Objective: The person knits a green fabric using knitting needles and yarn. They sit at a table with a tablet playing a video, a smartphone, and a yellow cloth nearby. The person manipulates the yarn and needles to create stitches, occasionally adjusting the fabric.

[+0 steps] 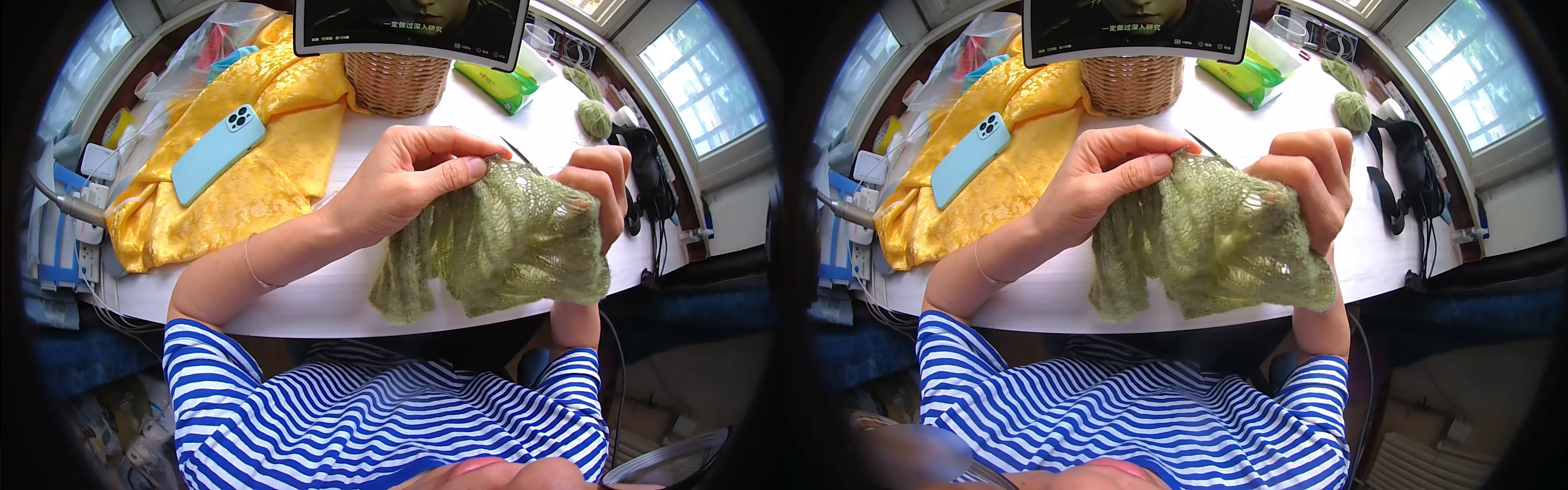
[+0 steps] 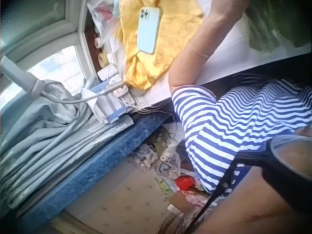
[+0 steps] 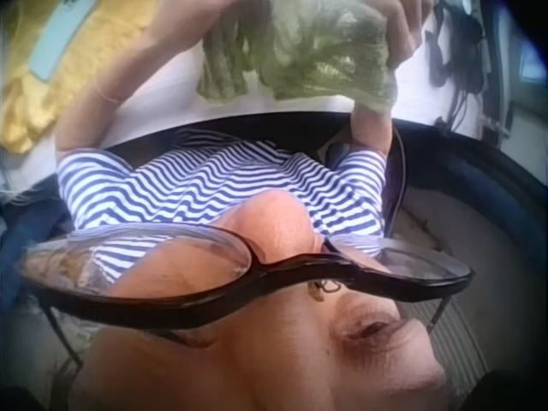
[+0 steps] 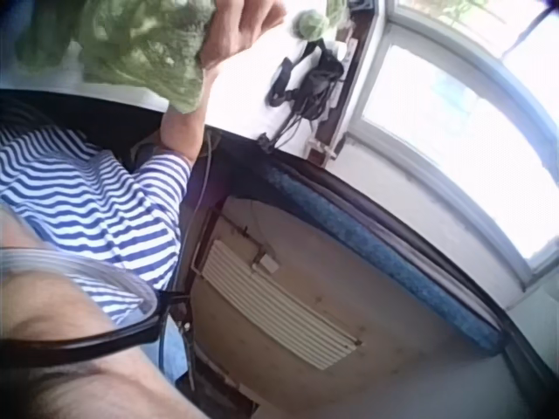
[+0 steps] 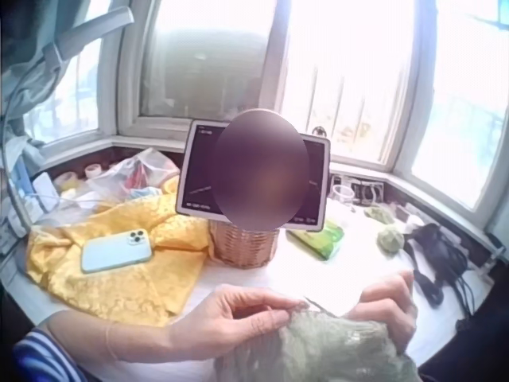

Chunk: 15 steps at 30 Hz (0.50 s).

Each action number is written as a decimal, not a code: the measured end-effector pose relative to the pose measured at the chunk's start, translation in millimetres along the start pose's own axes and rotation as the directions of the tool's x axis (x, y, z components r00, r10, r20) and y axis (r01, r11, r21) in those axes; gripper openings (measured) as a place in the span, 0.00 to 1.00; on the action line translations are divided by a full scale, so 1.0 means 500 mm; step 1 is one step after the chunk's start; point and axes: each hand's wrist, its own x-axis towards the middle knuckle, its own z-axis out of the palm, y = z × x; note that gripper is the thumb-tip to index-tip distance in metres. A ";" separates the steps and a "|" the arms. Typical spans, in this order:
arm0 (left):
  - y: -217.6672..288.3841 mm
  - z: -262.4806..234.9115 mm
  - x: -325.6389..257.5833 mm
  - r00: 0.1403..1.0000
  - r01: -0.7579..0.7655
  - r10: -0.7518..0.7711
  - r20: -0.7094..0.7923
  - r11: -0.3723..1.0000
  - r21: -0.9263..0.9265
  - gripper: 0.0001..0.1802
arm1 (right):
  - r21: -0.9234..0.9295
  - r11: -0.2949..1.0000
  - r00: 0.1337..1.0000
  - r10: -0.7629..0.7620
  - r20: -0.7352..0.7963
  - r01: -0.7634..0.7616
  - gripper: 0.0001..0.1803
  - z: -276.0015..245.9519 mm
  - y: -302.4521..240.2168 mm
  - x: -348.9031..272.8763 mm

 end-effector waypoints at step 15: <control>0.001 -0.001 -0.001 1.000 0.014 -0.015 -0.017 0.999 -0.052 0.12 | 0.090 0.996 0.999 0.016 0.033 -0.019 0.14 0.006 -0.002 -0.005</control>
